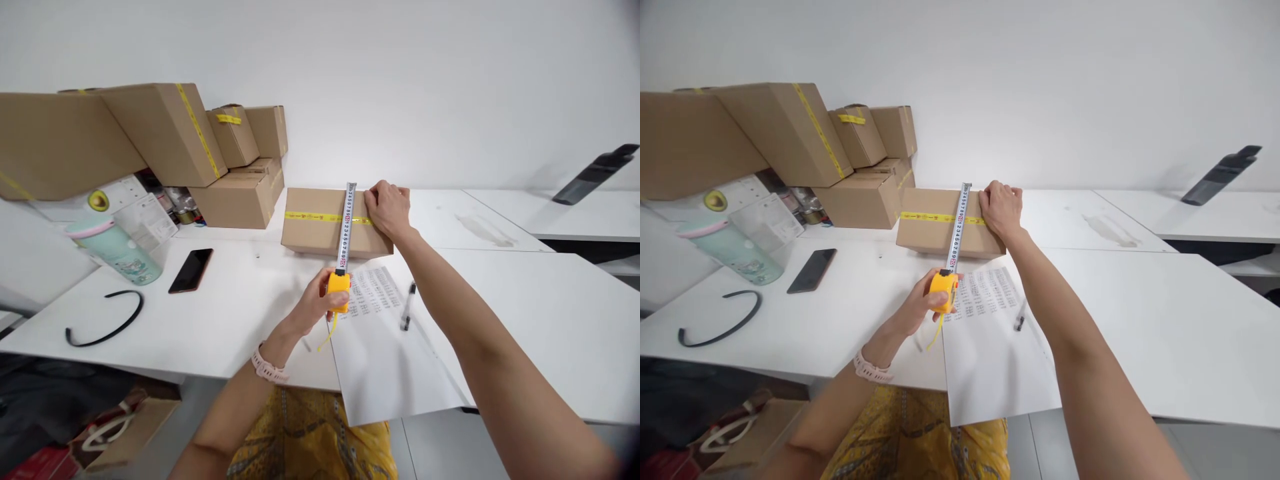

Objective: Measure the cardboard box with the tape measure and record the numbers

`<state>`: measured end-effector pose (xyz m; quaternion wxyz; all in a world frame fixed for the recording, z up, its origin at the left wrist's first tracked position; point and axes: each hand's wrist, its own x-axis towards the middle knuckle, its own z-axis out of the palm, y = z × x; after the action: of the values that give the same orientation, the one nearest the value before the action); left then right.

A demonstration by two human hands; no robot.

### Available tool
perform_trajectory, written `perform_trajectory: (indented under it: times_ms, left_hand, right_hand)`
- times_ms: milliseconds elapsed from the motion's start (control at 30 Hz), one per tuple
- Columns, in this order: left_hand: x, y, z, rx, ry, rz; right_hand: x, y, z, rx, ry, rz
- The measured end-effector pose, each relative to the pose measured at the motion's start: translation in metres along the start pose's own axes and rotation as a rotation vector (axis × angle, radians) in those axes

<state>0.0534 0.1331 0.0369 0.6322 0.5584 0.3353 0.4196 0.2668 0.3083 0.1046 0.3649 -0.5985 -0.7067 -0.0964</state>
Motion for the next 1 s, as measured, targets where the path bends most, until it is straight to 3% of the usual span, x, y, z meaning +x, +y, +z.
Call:
perform_trajectory:
  times_ms: [133,367,800,1000]
  left_hand:
    - [-0.002,-0.008,-0.003,-0.034,-0.004,-0.023]
    - [-0.002,-0.017,0.002,-0.093,-0.001,-0.042]
    - [-0.002,-0.030,-0.021,0.064,-0.075,-0.096]
    - [-0.003,-0.030,-0.022,0.053,-0.079,-0.114]
  right_hand:
    - [0.004,0.000,0.001,0.009,-0.030,-0.023]
    - [0.006,0.003,0.002,-0.035,-0.064,-0.243]
    - [0.004,0.005,0.007,-0.026,-0.042,-0.245]
    - [0.002,0.004,0.008,-0.058,-0.034,-0.242]
